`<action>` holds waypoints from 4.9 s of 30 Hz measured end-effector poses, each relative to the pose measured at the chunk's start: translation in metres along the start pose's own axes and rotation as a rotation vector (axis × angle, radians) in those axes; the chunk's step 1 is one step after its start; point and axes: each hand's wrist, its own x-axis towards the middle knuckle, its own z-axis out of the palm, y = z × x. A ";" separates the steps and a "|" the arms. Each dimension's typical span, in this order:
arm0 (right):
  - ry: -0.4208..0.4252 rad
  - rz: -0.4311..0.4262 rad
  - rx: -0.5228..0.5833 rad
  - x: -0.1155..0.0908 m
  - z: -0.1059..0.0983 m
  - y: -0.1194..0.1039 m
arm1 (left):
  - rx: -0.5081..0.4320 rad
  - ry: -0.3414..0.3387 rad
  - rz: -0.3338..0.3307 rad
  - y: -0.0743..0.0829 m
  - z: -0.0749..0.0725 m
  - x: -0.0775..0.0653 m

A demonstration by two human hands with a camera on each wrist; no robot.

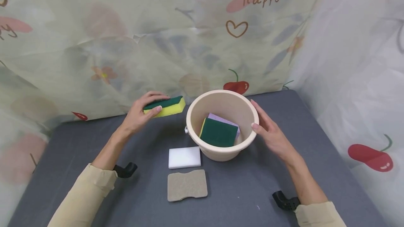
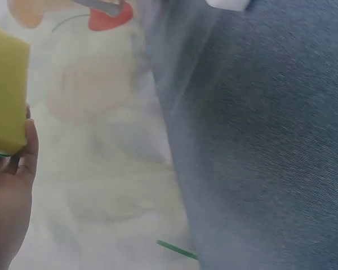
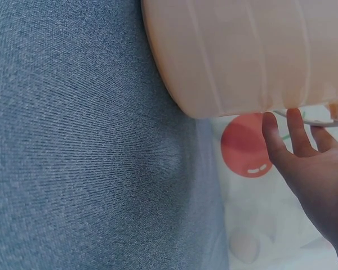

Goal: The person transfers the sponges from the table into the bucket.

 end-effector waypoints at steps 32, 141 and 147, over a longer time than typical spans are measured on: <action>-0.007 0.005 0.025 0.000 0.002 0.003 | 0.024 -0.127 0.167 0.067 0.040 0.051; 0.026 0.003 -0.017 -0.001 0.004 0.002 | 0.144 -0.097 0.069 0.020 0.048 -0.044; 0.009 -0.015 -0.027 -0.002 0.003 0.001 | 0.143 -0.135 0.033 0.011 0.053 -0.056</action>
